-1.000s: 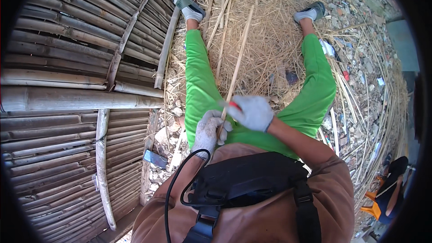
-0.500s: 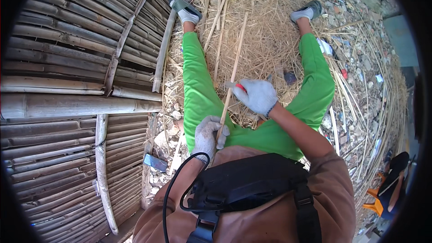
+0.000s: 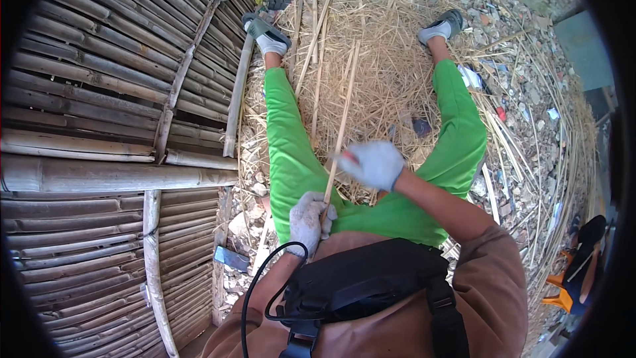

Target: The person uses a small hand blade to shave and thin down long, thin bamboo strips while sitting on the ground. The person repeatedly runs the blade along the length of a strip, removing thin layers of wood.

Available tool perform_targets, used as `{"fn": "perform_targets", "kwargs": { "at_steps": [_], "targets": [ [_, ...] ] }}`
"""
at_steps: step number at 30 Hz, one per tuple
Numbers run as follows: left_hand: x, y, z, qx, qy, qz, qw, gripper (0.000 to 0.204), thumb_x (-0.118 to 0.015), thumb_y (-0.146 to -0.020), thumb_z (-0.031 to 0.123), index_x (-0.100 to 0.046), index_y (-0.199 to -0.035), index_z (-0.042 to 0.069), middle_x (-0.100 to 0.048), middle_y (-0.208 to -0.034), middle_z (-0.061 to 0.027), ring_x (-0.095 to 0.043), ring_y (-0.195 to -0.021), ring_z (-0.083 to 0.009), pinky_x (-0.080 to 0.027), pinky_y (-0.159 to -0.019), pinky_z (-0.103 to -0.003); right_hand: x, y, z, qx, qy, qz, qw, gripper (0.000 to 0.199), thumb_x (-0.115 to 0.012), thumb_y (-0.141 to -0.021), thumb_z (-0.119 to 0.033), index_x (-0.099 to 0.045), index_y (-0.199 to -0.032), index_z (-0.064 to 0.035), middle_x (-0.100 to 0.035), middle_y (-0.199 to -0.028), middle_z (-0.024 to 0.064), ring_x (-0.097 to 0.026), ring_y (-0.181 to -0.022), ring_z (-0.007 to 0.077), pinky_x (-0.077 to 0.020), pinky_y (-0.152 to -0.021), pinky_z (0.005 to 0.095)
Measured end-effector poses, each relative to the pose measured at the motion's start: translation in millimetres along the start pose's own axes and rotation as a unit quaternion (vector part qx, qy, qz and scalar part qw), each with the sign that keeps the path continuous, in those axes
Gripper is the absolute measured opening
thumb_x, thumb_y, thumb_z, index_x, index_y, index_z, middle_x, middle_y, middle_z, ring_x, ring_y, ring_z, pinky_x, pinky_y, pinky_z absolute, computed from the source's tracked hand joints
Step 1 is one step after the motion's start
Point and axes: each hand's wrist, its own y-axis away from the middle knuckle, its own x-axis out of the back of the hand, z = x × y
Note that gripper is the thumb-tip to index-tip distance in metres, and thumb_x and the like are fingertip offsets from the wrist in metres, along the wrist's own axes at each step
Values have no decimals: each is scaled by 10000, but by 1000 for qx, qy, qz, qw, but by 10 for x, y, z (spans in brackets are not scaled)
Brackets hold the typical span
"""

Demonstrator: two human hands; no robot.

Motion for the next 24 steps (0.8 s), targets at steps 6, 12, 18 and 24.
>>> {"fn": "perform_targets", "kwargs": {
  "at_steps": [6,12,18,24],
  "targets": [
    [-56,26,-19,-4,-3,-5,1000,211,-483,-1022,114,-613,-1118,-22,-670,-755,-90,-473,-456,-111,-375,-392,-272,-45,200,-41,11,-17,-35,999,671,-452,-1082,-662,-680,-750,-126,-727,-738,174,-747,-701,379,-593,-629,534],
    [-65,7,-89,-13,11,-42,999,210,-496,-1015,117,-629,-1087,-29,-671,-748,-87,-473,-449,-112,-379,-396,-272,-61,72,322,-53,-30,6,998,684,-437,-1083,-681,-665,-740,-135,-722,-722,167,-739,-672,379,-592,-628,536],
    [-118,8,-48,-13,-15,-13,1000,213,-504,-1012,123,-635,-1071,-34,-669,-738,-87,-476,-448,-112,-380,-392,-273,20,-12,358,-99,-7,38,994,702,-411,-1086,-686,-693,-730,-151,-712,-708,169,-727,-651,387,-580,-613,550],
    [-99,43,-25,-32,-24,-6,999,202,-509,-1012,123,-632,-1066,-29,-664,-735,-84,-469,-447,-108,-371,-389,-274,85,266,-72,-8,-19,-51,998,709,-417,-1080,-701,-677,-707,-156,-711,-695,160,-727,-634,379,-581,-594,550]
  ]
}}
